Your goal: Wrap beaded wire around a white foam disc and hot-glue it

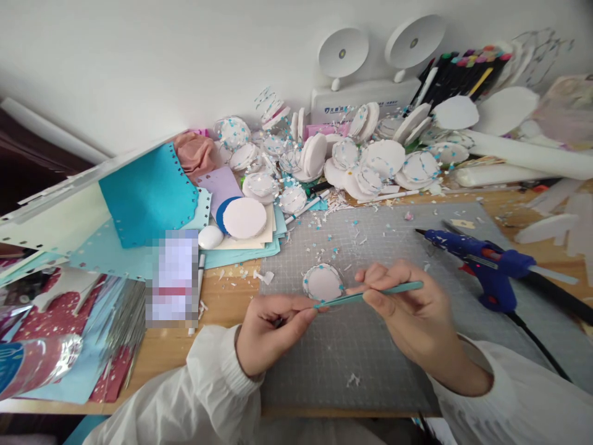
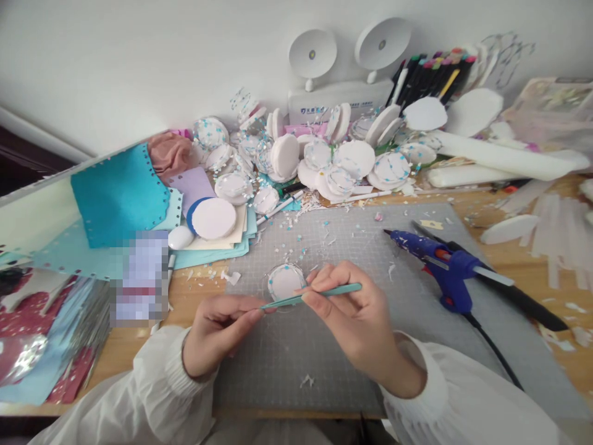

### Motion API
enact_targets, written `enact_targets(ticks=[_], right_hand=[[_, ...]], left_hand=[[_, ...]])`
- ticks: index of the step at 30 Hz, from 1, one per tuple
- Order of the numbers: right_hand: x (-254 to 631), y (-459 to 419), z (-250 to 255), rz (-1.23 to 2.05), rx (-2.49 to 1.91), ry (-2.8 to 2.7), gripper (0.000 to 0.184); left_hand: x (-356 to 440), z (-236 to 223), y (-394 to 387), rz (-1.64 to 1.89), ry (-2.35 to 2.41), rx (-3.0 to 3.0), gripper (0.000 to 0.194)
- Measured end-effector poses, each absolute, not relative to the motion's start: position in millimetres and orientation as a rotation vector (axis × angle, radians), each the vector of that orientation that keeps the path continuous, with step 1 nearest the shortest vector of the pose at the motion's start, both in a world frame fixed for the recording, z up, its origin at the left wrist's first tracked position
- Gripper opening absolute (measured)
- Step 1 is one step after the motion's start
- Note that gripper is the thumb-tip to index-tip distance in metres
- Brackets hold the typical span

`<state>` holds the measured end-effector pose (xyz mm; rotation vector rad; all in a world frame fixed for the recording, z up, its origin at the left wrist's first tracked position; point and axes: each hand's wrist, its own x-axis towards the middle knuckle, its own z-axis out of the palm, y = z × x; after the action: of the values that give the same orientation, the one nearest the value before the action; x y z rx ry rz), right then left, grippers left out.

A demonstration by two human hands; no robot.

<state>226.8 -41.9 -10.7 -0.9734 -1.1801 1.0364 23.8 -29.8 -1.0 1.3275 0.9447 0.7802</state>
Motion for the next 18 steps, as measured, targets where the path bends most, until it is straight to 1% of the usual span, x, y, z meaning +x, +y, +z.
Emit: enact_targets(ticks=[4,7,9,12,15,16,18], right_hand=[[229.6,-38.9,-15.6,1.055,-0.979,-1.117,0.011],[231.5,-37.0,-10.8,0.930,-0.969,-1.154,0.013],[232.4,-38.3,-2.0,0.735,-0.951,-1.301,0.018],[230.6,-46.1,12.3,0.357,-0.859,-1.752,0.026],[221.2,-57.9,18.6,-0.036,-0.698,-2.074,0.018],[216.8,-61.7,18.7,-0.141,-0.660,-2.110,0.016],[208.1,-68.3,17.4,-0.269,-0.630,-2.122,0.017]], left_hand=[[24.1,0.5,-29.0,0.784,0.964,1.302,0.031],[23.8,1.9,-28.9,0.744,0.967,1.251,0.039],[23.4,1.5,-29.5,0.692,0.942,1.221,0.048],[22.9,-2.3,-31.3,0.621,0.861,1.202,0.055],[22.5,-7.4,-33.1,0.616,0.737,1.221,0.058],[22.4,-8.4,-33.7,0.612,0.709,1.226,0.060],[22.6,-9.1,-34.8,0.587,0.699,1.227,0.064]])
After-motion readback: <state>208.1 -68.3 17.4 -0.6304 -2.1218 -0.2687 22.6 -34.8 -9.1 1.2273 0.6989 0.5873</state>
